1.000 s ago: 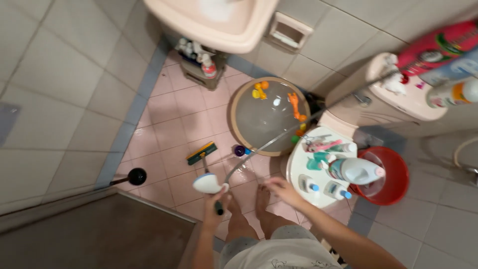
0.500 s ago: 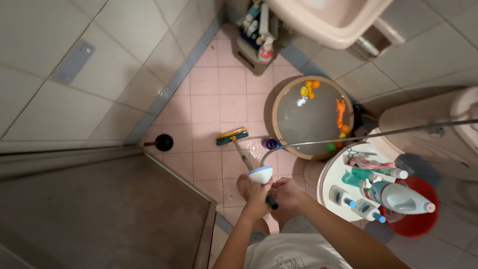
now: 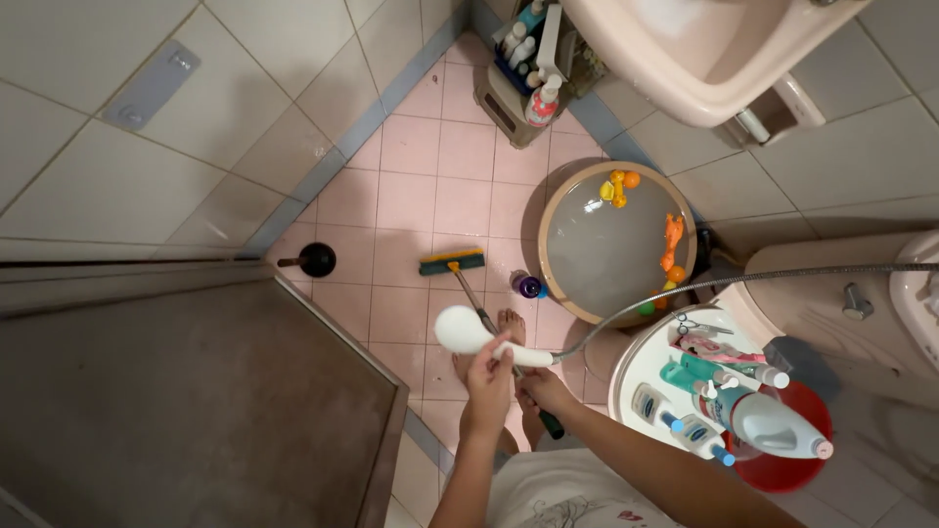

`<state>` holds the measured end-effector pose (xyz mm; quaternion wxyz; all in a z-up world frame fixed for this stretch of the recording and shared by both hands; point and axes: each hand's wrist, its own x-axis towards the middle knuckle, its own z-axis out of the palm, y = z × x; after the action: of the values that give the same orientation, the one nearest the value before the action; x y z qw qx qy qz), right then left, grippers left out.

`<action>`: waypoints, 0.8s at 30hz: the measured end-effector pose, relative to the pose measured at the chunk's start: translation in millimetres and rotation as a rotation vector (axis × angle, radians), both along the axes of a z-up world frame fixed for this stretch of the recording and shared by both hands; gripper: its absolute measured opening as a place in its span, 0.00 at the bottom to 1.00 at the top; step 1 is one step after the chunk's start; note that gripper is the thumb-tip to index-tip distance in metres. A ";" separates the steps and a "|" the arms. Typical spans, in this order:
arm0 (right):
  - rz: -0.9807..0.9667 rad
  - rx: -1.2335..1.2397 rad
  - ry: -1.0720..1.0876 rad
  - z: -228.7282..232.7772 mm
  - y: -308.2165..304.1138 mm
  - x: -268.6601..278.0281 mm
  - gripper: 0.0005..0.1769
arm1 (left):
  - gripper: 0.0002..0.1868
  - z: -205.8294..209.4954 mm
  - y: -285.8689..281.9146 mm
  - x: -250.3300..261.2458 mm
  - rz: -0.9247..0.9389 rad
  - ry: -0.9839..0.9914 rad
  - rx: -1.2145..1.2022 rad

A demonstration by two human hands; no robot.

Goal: Scrubbing a bathroom floor with bleach and a brush, then rinsing it with a handheld shower head.

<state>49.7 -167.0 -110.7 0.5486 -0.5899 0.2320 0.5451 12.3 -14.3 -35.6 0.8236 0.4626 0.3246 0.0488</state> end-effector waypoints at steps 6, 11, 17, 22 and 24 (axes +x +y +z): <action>0.164 -0.121 -0.095 32.4 17.2 40.0 0.03 | 0.23 15.2 -0.2 35.3 0.195 0.101 0.010; 0.285 -0.004 0.039 -10.6 -6.4 42.3 0.11 | 0.24 -69.5 -24.5 16.5 0.326 0.145 -0.405; 0.354 0.145 0.062 86.5 -18.1 71.7 0.32 | 0.22 -93.0 -52.4 17.4 0.274 0.130 -0.524; 0.723 0.042 -0.684 24.3 -74.3 106.8 0.14 | 0.20 -95.9 -63.1 16.3 0.212 0.153 -0.465; 0.537 -0.270 -0.595 37.0 -58.3 138.9 0.16 | 0.18 -91.8 -64.0 13.7 0.152 0.126 -0.386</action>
<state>188.6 -225.4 -73.7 0.3480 -0.8277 -0.0292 0.4392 26.0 -78.3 -127.5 0.8689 0.2726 0.4127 0.0186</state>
